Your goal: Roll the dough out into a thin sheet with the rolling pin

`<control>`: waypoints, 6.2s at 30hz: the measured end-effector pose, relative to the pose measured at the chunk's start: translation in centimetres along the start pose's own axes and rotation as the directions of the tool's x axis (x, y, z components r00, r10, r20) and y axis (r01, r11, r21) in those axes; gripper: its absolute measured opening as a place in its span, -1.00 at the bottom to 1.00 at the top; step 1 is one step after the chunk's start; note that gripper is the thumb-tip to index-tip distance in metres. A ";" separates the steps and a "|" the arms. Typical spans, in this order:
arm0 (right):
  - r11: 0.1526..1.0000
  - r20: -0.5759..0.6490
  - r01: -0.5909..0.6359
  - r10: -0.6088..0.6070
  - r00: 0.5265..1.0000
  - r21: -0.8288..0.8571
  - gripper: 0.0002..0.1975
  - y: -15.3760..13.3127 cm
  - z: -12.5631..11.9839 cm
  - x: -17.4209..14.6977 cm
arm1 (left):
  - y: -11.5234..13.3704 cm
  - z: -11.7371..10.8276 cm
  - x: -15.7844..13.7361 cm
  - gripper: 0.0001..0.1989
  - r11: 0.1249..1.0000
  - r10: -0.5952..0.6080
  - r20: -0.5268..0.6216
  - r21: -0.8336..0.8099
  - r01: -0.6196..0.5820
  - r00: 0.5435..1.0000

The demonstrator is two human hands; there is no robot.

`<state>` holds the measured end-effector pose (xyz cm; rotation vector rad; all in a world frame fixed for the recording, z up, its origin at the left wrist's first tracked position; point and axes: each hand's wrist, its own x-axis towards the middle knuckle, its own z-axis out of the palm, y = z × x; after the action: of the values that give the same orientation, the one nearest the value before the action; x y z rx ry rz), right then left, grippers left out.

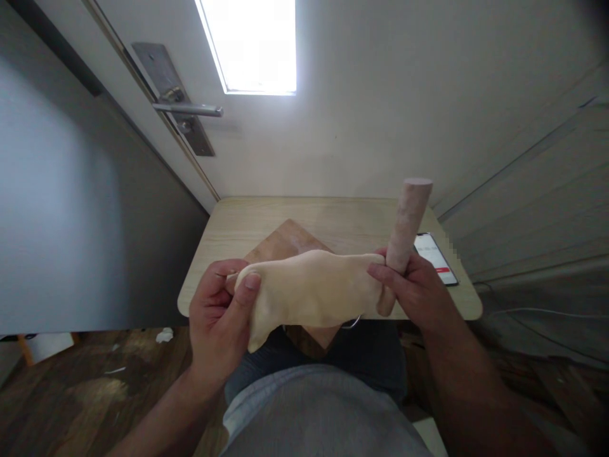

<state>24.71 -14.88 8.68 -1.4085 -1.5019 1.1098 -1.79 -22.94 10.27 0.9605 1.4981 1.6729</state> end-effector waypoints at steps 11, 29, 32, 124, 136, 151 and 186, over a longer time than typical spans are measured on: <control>0.966 0.114 -0.253 0.246 0.962 0.047 -0.71 2.1 4.2 0.2 | -4.2 -1.6 8.8 -0.61 0.950 -0.108 0.109 0.305 0.070 0.988; 0.853 -0.040 -0.135 0.133 0.990 -0.504 -0.84 9.2 3.8 5.4 | -13.5 -2.5 12.7 -0.75 0.690 -0.135 0.225 0.720 -0.071 0.965; 0.772 0.016 -0.056 0.086 0.996 -0.634 -0.81 8.5 3.9 8.4 | -12.7 -2.9 11.1 -0.74 0.686 -0.176 0.215 0.727 -0.037 0.961; 0.760 0.011 -0.101 0.141 0.990 -0.642 -0.64 7.6 5.6 4.9 | -11.2 4.4 16.1 -0.84 0.713 -0.503 0.407 0.694 0.100 0.762; 0.699 0.046 -0.110 0.201 0.978 -0.707 -0.62 7.7 5.7 5.3 | -10.9 5.4 15.6 -0.91 0.734 -0.186 0.547 0.629 -0.255 0.816; 0.693 0.055 -0.082 0.172 0.984 -0.717 -0.63 7.6 5.7 5.2 | -11.8 2.8 16.7 -0.69 0.968 -0.092 0.265 0.252 0.023 0.960; 0.923 0.051 -0.156 0.185 0.981 -0.351 -0.73 9.2 4.6 5.3 | -11.6 1.3 16.1 -0.75 0.908 -0.408 -0.018 0.100 0.408 0.913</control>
<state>22.81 -9.92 -1.66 -1.7811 -1.7222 1.0530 -8.42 -7.18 0.06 0.6404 1.6612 1.3024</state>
